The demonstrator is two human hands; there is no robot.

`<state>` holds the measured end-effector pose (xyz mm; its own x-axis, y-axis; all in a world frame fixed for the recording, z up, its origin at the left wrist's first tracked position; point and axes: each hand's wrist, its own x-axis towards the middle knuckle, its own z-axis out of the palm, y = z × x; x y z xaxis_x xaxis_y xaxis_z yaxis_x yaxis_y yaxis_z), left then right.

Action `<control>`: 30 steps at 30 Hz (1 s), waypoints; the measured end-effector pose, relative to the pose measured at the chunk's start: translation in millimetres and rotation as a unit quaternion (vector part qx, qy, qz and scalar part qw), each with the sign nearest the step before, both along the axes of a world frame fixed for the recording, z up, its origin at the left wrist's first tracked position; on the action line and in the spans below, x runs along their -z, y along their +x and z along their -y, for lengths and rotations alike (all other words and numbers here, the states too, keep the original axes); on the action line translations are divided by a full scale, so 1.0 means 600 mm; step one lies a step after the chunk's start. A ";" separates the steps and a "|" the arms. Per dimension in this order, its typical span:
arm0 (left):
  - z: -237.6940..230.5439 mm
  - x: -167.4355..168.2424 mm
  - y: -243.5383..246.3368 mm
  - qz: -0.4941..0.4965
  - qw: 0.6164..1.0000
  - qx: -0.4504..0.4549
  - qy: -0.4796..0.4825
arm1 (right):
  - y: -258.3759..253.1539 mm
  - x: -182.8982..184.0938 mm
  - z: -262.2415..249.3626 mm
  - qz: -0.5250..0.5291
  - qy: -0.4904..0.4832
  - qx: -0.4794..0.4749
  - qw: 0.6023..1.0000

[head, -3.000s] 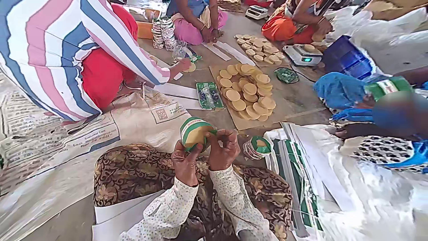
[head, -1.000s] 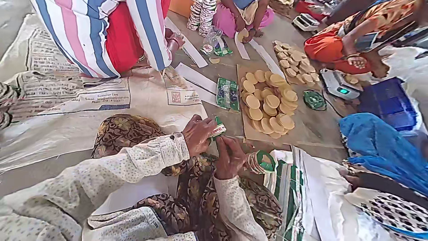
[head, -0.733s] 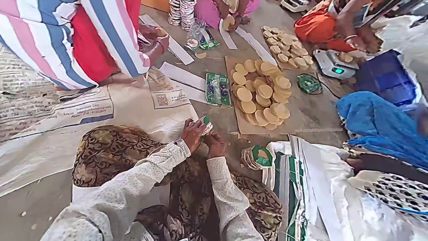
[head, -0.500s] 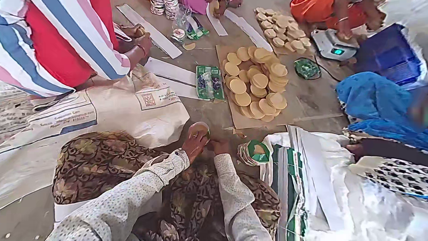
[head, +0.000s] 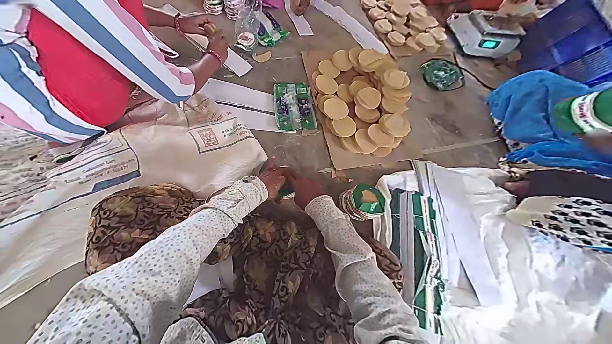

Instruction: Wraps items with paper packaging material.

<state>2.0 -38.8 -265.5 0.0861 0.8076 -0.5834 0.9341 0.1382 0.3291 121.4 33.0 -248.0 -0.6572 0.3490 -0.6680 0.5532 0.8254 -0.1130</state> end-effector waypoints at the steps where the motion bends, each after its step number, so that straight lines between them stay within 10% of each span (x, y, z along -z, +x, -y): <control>1: 0.002 -0.006 0.005 -0.025 1.000 0.010 -0.014 | 0.002 -0.004 -0.001 0.000 -0.008 -0.002 1.000; 15: 0.021 -0.031 0.044 -0.070 0.996 0.019 -0.043 | 0.045 0.029 0.059 -0.119 -0.007 0.112 0.986; 20: 0.033 -0.025 0.048 -0.049 0.998 -0.031 -0.014 | 0.070 0.040 0.033 -0.377 0.010 0.319 0.870; 24: 0.032 -0.018 0.049 -0.061 0.998 -0.010 -0.007 | 0.020 0.034 0.011 -0.166 -0.010 0.397 0.903; 27: 0.073 0.015 0.039 0.074 0.973 -0.178 0.125 | -0.007 0.035 0.025 -0.149 0.012 0.385 0.911; 30: 0.089 0.062 0.071 0.218 0.839 -0.437 0.239 | -0.005 0.039 0.042 -0.169 0.017 0.351 0.921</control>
<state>44.7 -92.3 -302.9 -0.5397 0.8064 -0.2419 0.3209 0.4627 0.8264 118.3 8.1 -271.6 -0.4297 0.7844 -0.4473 0.8897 0.2832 -0.3580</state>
